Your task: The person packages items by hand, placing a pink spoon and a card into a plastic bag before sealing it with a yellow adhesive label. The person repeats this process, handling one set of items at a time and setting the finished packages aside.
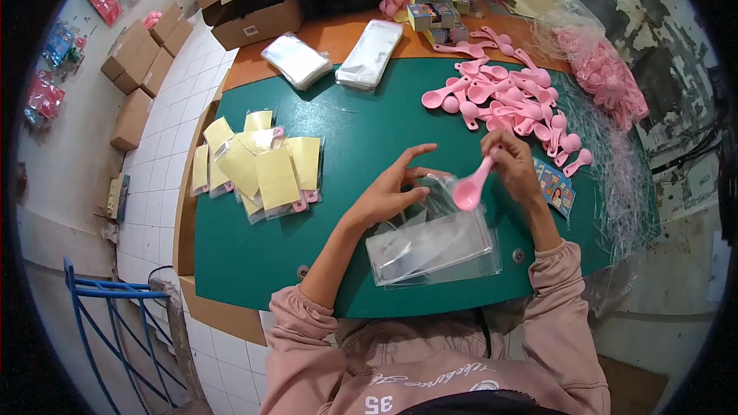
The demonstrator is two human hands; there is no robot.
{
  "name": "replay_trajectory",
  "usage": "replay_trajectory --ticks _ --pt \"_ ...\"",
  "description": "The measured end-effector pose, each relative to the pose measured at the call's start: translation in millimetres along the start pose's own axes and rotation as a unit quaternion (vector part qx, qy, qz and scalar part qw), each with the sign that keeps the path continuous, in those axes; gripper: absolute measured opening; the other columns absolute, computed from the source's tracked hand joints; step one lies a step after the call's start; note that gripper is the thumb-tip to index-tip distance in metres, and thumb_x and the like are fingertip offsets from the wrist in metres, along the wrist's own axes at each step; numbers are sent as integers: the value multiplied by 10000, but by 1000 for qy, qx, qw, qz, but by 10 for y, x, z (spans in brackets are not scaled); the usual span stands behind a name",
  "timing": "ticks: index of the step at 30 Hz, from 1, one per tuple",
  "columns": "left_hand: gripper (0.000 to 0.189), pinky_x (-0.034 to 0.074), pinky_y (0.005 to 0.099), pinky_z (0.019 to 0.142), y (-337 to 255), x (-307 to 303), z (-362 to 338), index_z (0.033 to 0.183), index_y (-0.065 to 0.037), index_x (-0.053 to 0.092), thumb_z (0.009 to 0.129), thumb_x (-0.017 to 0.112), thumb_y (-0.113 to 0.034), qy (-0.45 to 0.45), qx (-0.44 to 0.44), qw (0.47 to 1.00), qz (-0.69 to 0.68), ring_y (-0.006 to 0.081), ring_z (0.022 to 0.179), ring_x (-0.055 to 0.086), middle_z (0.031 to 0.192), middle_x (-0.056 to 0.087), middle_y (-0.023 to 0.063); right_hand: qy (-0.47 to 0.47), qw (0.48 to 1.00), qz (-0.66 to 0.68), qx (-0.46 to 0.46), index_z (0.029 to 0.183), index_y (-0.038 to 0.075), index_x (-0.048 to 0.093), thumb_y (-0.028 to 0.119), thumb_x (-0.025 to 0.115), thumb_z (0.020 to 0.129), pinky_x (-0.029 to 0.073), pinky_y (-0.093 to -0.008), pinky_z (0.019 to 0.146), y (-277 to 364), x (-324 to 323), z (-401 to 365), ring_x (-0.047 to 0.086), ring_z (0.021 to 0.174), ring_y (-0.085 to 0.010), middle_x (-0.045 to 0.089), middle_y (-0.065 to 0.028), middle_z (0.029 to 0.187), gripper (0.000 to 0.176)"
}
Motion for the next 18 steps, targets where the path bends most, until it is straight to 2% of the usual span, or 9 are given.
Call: replay_trajectory --ticks 2,4,5,7,8,10,12,13,18 --pt "650 398 201 662 -61 43 -1 1360 -111 222 812 566 -53 15 14 1000 -10 68 827 501 1069 587 72 28 1000 -10 0 852 33 532 57 518 800 354 -181 553 6 73 -25 436 635 -46 482 25 743 59" --pt "679 403 190 666 -26 50 -21 1381 -113 182 819 560 -64 27 -18 999 -23 68 825 505 1098 579 75 27 992 -122 -4 855 37 530 41 531 791 348 -172 542 12 140 -42 439 631 -43 484 23 755 64" --pt "679 403 190 666 13 42 -20 1381 -113 182 819 560 -64 27 -17 999 -23 68 825 505 1098 579 75 18 994 -101 -29 882 35 522 46 557 794 362 -172 543 3 127 -25 454 631 -49 487 12 768 95" --pt "609 414 188 670 98 -35 -9 1348 -97 278 816 575 -85 -1 0 998 59 68 811 519 1064 597 84 -1 997 -67 -26 900 32 517 49 565 797 377 -180 555 -50 70 -4 464 637 -55 487 7 775 115" --pt "609 414 188 670 140 -56 1 1348 -97 278 816 575 -85 -2 1 998 59 68 811 519 1064 597 84 -20 999 -33 -22 919 29 513 52 574 800 392 -187 566 -63 20 9 474 643 -61 487 2 781 136" --pt "510 432 199 668 314 -114 13 1274 -72 394 810 601 -106 -15 -91 993 69 82 786 555 968 630 83 -32 998 -41 -46 952 21 511 58 571 818 427 -205 584 -1 8 23 498 658 -74 501 -12 777 151" --pt "461 437 203 660 242 -132 -4 1230 -62 437 807 612 -113 -41 -92 994 47 91 782 572 918 638 77 -104 992 -32 -69 957 15 526 64 561 835 443 -205 571 76 -94 8 512 640 -73 519 -18 760 136" --pt "414 443 208 651 207 -163 -18 1186 -52 480 803 623 -120 -67 -95 993 25 100 777 588 867 646 70 -104 992 -32 -69 957 15 526 64 561 835 443 -205 571 71 -103 8 512 640 -73 519 -18 760 136" --pt "388 455 207 638 126 -254 -43 1160 -42 497 802 629 -112 -95 -61 993 -11 110 803 608 862 649 79 -186 975 -98 -71 939 10 553 83 567 843 448 -198 534 71 -283 -28 517 594 -62 534 -12 741 122"
Point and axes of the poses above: each hand's wrist, its own z-axis towards the middle knuckle, its own x-axis out of the palm, y = z × x, the point moved 10 cm from there along z, towards the middle knuckle
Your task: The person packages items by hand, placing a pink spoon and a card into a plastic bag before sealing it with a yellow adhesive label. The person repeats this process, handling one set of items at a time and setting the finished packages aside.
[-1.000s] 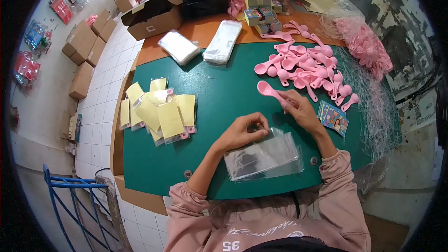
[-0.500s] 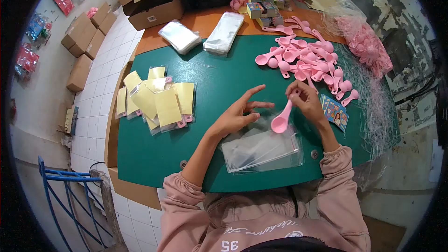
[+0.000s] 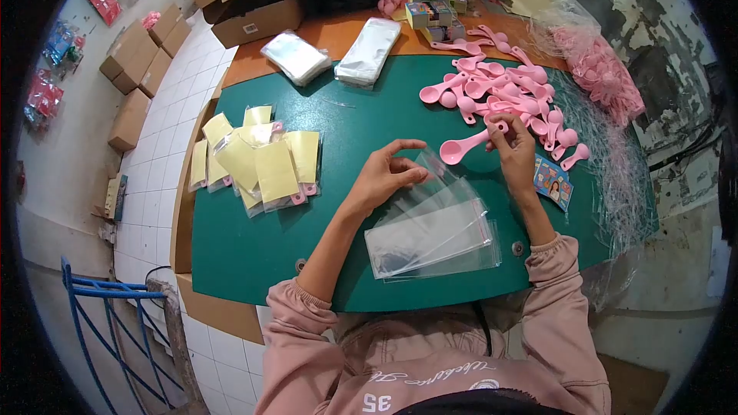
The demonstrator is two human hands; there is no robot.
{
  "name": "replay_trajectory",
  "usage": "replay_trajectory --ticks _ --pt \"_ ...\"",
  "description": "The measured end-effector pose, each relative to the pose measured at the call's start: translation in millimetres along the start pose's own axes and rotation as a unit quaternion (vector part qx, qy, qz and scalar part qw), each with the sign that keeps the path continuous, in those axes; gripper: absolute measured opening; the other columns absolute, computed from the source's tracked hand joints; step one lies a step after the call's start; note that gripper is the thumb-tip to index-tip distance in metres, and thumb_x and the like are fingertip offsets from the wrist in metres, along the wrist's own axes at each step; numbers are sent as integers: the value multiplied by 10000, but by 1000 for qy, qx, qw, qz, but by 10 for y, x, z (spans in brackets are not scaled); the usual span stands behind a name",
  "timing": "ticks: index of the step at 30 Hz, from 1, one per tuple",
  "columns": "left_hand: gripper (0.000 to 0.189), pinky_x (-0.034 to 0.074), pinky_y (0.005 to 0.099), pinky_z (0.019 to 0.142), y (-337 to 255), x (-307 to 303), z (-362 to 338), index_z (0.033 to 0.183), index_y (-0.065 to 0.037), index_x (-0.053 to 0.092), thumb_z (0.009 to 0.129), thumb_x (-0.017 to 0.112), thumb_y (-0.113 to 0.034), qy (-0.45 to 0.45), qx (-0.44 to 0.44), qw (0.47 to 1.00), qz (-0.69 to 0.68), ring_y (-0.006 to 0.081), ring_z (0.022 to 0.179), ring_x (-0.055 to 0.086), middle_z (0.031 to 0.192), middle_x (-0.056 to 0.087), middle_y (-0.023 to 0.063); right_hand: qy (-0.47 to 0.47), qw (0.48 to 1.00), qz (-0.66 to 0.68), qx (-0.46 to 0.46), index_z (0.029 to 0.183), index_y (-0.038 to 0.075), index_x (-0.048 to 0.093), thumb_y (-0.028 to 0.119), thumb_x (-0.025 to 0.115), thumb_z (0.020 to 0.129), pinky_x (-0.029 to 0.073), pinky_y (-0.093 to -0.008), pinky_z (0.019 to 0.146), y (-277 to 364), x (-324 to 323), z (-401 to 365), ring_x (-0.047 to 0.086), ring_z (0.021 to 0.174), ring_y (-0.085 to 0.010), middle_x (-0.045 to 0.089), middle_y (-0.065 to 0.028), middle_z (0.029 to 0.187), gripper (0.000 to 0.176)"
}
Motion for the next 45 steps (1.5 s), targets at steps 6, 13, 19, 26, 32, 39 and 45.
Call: replay_trajectory --ticks 6,13,19,26,32,39,45 --pt "379 473 210 654 28 53 10 1146 -6 509 799 630 -99 17 -15 999 -22 114 796 614 875 650 95 -2 998 61 -12 953 24 559 91 570 845 442 -191 536 49 50 -27 523 595 -63 546 -14 748 127" --pt "278 450 203 699 73 28 -3 1046 -8 563 841 590 -195 6 -26 999 22 92 834 577 899 630 49 -30 998 40 -33 942 29 559 102 574 844 425 -182 531 89 -20 -45 505 588 -53 538 -5 743 123" --pt "185 433 200 666 38 30 -9 842 -49 572 859 571 -233 6 -18 1000 -18 77 814 561 911 631 53 -20 1000 -3 -21 923 31 550 104 571 844 410 -175 520 82 28 -63 489 589 -46 522 6 728 110" --pt "156 429 181 630 78 52 9 821 -45 571 843 598 -197 30 -20 999 -14 73 760 565 878 643 83 -20 999 27 -21 936 30 546 105 563 850 426 -180 532 90 27 -64 500 595 -55 533 -6 736 116" --pt "196 434 190 607 91 40 -16 924 -34 517 805 641 -129 9 -24 999 -36 83 730 569 849 641 95 -4 997 82 -6 942 19 547 102 559 854 437 -197 556 100 100 -100 512 604 -66 540 -14 735 121" --pt "385 451 205 614 76 -4 5 1069 -33 417 779 663 -90 -9 -13 1000 -27 105 730 587 834 634 93 -8 996 84 -17 944 16 547 96 560 854 436 -196 558 158 111 -122 514 606 -67 536 -12 731 121" --pt "376 447 206 618 62 -53 25 1096 -17 472 782 660 -105 -36 -2 998 -53 103 745 596 824 636 78 17 997 75 -26 945 8 542 94 562 853 445 -194 556 208 179 -156 521 614 -68 533 -19 752 127"
Point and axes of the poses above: each hand's wrist, its own z-axis towards the middle knuckle, its own x-axis out of the palm, y = z × x, the point moved 10 cm from there along z, towards the middle knuckle
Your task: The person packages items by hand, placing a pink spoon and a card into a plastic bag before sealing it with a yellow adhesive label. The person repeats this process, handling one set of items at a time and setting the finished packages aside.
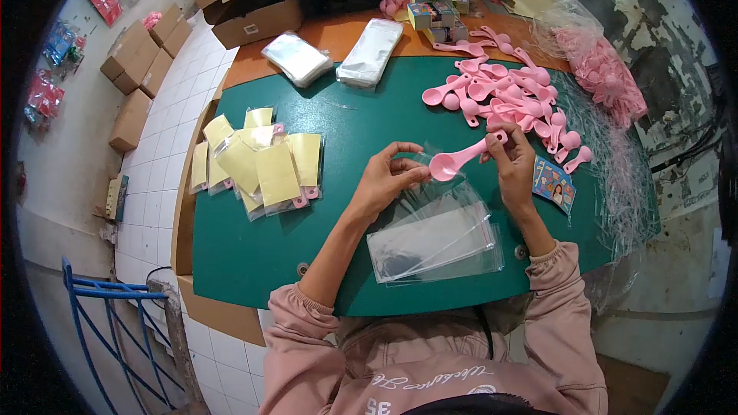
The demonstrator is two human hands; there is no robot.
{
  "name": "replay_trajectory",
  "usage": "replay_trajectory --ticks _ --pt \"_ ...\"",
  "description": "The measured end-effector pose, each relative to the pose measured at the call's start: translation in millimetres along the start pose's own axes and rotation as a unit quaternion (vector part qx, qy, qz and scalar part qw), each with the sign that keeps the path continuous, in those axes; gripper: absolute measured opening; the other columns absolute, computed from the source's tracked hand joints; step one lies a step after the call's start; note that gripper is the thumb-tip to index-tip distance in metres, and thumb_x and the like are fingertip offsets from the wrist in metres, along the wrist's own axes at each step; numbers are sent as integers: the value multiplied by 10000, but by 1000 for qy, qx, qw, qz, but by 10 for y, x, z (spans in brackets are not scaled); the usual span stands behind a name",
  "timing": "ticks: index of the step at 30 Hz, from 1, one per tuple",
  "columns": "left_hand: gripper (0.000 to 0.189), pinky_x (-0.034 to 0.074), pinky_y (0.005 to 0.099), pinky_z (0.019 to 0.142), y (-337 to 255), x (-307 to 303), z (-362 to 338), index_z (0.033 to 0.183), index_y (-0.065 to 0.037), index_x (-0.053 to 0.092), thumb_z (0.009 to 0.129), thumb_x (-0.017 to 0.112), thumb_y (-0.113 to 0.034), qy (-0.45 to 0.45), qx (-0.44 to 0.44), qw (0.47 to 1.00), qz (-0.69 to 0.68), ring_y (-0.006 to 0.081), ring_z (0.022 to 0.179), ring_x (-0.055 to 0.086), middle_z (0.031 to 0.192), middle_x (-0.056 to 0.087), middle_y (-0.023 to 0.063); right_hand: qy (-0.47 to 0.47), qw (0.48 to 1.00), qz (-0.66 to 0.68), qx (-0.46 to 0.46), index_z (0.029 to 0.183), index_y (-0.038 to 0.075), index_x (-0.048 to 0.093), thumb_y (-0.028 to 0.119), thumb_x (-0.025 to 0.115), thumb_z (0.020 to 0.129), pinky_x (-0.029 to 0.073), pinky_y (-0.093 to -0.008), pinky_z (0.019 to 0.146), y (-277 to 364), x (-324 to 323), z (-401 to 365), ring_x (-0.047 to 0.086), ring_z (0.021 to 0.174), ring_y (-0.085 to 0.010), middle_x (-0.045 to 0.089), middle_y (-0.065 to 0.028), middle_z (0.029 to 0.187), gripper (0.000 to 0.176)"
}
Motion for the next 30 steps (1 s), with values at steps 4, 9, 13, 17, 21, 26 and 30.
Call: replay_trajectory --ticks 4,9,13,17,21,26,30 --pt "385 443 200 618 -1 20 -10 1114 -14 490 781 660 -107 -4 3 1000 17 96 748 596 821 635 65 16 1000 10 -3 947 9 543 92 566 851 449 -194 560 41 70 -21 524 625 -69 531 -21 764 129" --pt "371 444 200 625 -12 15 -8 1109 -7 493 786 651 -97 -7 10 999 46 98 752 594 831 636 69 -23 999 -18 -33 977 18 540 86 571 848 445 -190 563 124 -34 -23 521 630 -67 525 -15 763 148" --pt "382 450 206 648 -26 42 -18 1127 5 490 790 643 -89 -14 5 999 34 101 767 591 866 633 76 10 999 -21 -26 985 20 533 85 575 846 443 -188 565 74 69 -63 521 632 -64 525 -10 761 160" --pt "402 449 207 646 17 94 -12 1146 11 483 790 643 -85 -7 4 1000 21 89 763 578 886 627 71 49 998 -28 14 977 19 528 51 582 830 449 -192 562 25 207 -118 540 640 -67 539 -15 766 159" --pt "310 459 211 663 -47 216 -61 1068 20 549 866 558 -215 57 -26 992 105 84 769 573 849 632 57 70 995 31 65 978 11 498 14 586 814 472 -215 573 20 333 -142 562 651 -85 565 -42 785 186" --pt "398 476 223 700 94 287 -160 966 40 597 922 445 -324 155 -105 980 75 107 795 592 824 638 62 71 997 22 9 977 10 490 123 552 859 480 -237 609 104 250 -127 571 708 -116 580 -74 839 174" --pt "373 497 237 686 -93 409 -185 982 61 573 938 414 -273 149 -52 987 -26 132 803 612 869 637 90 208 977 -9 -52 1030 -3 548 406 361 929 443 -323 790 281 551 -243 533 925 -192 558 -124 1047 461"
Point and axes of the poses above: each hand's wrist, its own z-axis towards the middle knuckle, its own x-axis out of the palm, y = z × x, the point moved 10 cm from there along z, towards the middle knuckle
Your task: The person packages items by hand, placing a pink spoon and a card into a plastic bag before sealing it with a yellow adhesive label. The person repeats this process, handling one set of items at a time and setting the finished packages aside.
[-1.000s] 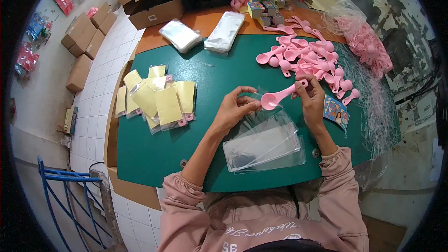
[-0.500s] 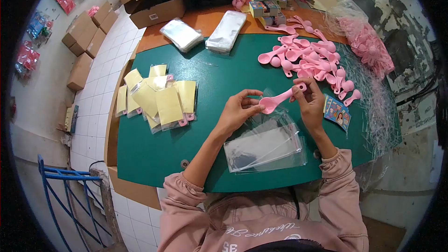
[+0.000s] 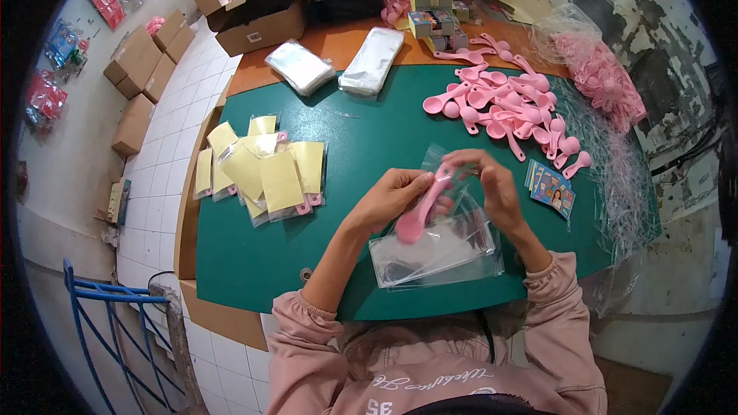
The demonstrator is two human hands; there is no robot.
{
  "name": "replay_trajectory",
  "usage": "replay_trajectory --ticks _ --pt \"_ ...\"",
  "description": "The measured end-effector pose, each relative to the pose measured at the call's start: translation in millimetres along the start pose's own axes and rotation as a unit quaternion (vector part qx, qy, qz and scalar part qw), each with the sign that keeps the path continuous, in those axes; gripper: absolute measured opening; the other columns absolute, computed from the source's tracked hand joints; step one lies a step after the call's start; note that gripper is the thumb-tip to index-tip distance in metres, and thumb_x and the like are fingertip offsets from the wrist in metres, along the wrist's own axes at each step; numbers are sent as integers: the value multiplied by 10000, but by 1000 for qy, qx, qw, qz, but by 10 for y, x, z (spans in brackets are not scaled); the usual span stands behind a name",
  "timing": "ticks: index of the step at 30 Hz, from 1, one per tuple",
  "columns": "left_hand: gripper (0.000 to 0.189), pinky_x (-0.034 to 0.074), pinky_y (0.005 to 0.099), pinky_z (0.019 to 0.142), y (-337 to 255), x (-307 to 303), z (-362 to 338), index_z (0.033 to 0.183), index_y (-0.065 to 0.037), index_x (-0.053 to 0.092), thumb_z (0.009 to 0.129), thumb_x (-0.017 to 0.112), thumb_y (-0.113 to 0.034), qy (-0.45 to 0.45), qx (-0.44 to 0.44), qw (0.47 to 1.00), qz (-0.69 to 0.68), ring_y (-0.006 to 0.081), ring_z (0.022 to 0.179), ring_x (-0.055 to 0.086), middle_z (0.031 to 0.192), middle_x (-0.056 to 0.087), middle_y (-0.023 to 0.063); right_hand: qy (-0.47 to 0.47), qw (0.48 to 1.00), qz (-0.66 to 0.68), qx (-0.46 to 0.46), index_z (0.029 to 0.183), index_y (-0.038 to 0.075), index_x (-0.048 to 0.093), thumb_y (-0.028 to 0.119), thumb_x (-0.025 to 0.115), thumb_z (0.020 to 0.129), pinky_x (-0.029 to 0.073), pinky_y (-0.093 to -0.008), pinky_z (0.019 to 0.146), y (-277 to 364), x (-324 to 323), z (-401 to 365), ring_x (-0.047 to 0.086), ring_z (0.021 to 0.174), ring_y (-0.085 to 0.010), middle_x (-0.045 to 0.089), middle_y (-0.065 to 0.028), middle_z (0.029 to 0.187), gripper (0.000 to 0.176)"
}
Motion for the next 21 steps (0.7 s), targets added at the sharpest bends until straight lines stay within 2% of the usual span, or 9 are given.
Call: replay_trajectory --ticks 3,7,8,9,11,13,14,16,21 --pt "358 509 257 696 -161 -1 -59 1020 68 551 943 399 -247 -18 37 999 -19 162 810 620 899 631 125 68 991 -112 -40 1098 20 571 506 261 916 366 -366 902 215 272 -47 452 1058 -229 486 -131 1188 604" --pt "359 518 286 730 -352 -30 -131 1070 74 531 939 402 -234 -27 35 999 1 203 840 625 931 625 172 30 994 -101 13 1120 31 565 500 376 887 357 -377 916 357 -85 -126 443 1072 -262 458 -143 1200 557" --pt "358 516 291 728 -382 -67 -148 1078 73 534 936 410 -232 -22 34 999 27 201 838 625 941 622 172 -18 980 -176 87 1102 17 568 438 445 870 373 -366 896 344 -385 -204 463 1044 -273 472 -145 1156 496" --pt "358 516 291 728 -373 -112 -156 1078 73 534 936 410 -232 -16 34 999 23 201 838 625 941 622 172 -64 953 -248 161 1085 4 570 377 514 853 388 -355 876 325 -744 -348 484 1015 -283 486 -146 1112 442" --pt "343 514 293 725 -338 -227 -160 1068 71 542 934 417 -219 -14 41 998 45 200 830 625 943 623 170 -180 828 -472 242 1059 9 577 238 612 771 426 -327 800 152 -1560 -811 519 949 -280 487 -151 1042 369" --pt "312 512 292 718 -310 -283 -129 1048 69 551 919 452 -198 -19 57 998 37 201 822 627 929 628 168 -139 747 -606 233 1040 26 588 161 643 705 440 -318 721 -2 -1877 -1154 541 859 -258 506 -148 969 365" --pt "306 511 290 720 -301 -300 -121 1034 70 558 907 479 -198 -27 60 997 31 202 823 626 926 628 166 -139 746 -608 234 1040 26 588 161 643 705 440 -318 721 23 -1902 -1161 541 859 -258 506 -148 969 365" --pt "302 511 289 721 -316 -327 -121 1020 70 565 895 505 -198 -38 65 997 25 202 824 626 924 628 165 -159 795 -520 268 980 17 595 117 667 669 438 -325 678 -10 -1970 -1172 551 771 -237 550 -131 852 334" --pt "281 502 280 759 -295 -287 -112 985 58 585 876 540 -197 -40 50 997 37 196 857 621 926 629 146 -230 791 -500 266 856 -15 557 56 638 664 429 -357 613 154 -2054 -1069 562 660 -245 581 -112 685 221"
Point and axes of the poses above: each hand's wrist, its own z-axis towards the middle knuckle, its own x-axis out of the palm, y = z × x, the point moved 10 cm from there along z, towards the middle knuckle
